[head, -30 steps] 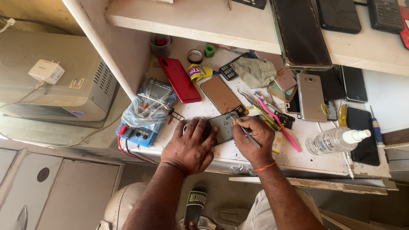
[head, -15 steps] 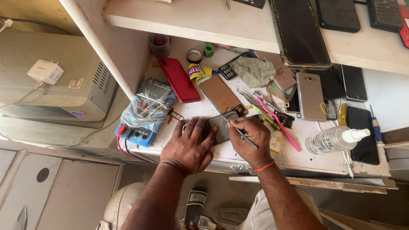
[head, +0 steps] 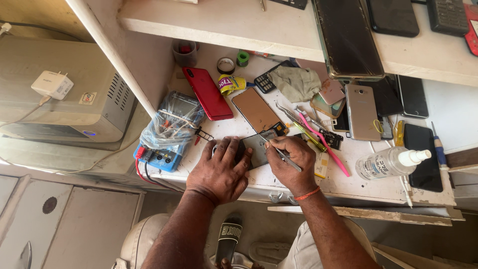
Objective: The person pries open a disassembled smartphone on a cluttered repair bench, holding the phone steady with one hand while working a thin metal tool around the edge of the midframe to separate the housing. They lift and reposition the phone to work along its sides.
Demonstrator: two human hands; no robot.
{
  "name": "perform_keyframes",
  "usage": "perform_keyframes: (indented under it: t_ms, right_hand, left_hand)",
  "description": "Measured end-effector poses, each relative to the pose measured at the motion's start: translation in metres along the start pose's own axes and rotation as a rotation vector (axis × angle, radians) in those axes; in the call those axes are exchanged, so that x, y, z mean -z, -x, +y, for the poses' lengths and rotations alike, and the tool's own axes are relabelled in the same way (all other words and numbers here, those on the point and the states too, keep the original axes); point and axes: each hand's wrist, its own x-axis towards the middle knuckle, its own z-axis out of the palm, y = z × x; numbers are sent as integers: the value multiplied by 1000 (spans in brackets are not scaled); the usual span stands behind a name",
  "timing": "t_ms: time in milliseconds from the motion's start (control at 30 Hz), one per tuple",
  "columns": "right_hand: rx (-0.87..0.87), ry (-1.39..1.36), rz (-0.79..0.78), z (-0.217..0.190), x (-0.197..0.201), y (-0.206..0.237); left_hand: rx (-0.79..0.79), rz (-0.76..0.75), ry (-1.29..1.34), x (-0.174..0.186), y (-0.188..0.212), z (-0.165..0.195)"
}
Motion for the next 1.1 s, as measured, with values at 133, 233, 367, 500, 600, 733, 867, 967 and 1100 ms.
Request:
perform_keyframes:
  t_ms: [133,233,367,500,600,733,867,967,1100]
  right_hand:
    - [7,8,9,0,-1,-1]
    - [20,19,23,0,-1,-1]
    - [21,6,27,-1,-1,-1]
    - [23,8,42,-3,-2,-2]
    - [-26,-19,39,-4,-2,-3]
    - [-13,-6,47,-5,-1,-4]
    - [-16,-22,62,-5,-2,-5]
    - [-51,-42,87,-5,-1,-7]
    - [-50,-33,112,-2,1,-9]
  left_hand:
    - [2,-16,0,2,0,-1]
    - [0,-31,-6,2,0,-2]
    - [-3,-34,-11,4,0,-3]
    - [-5,-34,-5,7,0,-4]
    - [-2,-35,-8,8,0,-5]
    - [-1,-38,-12,9,0,-6]
    - [-4,-21,-10,12,0,-7]
    - [-7,-15,-6,16,-1,-8]
    - [-8,-11,-8,19,-1,-8]
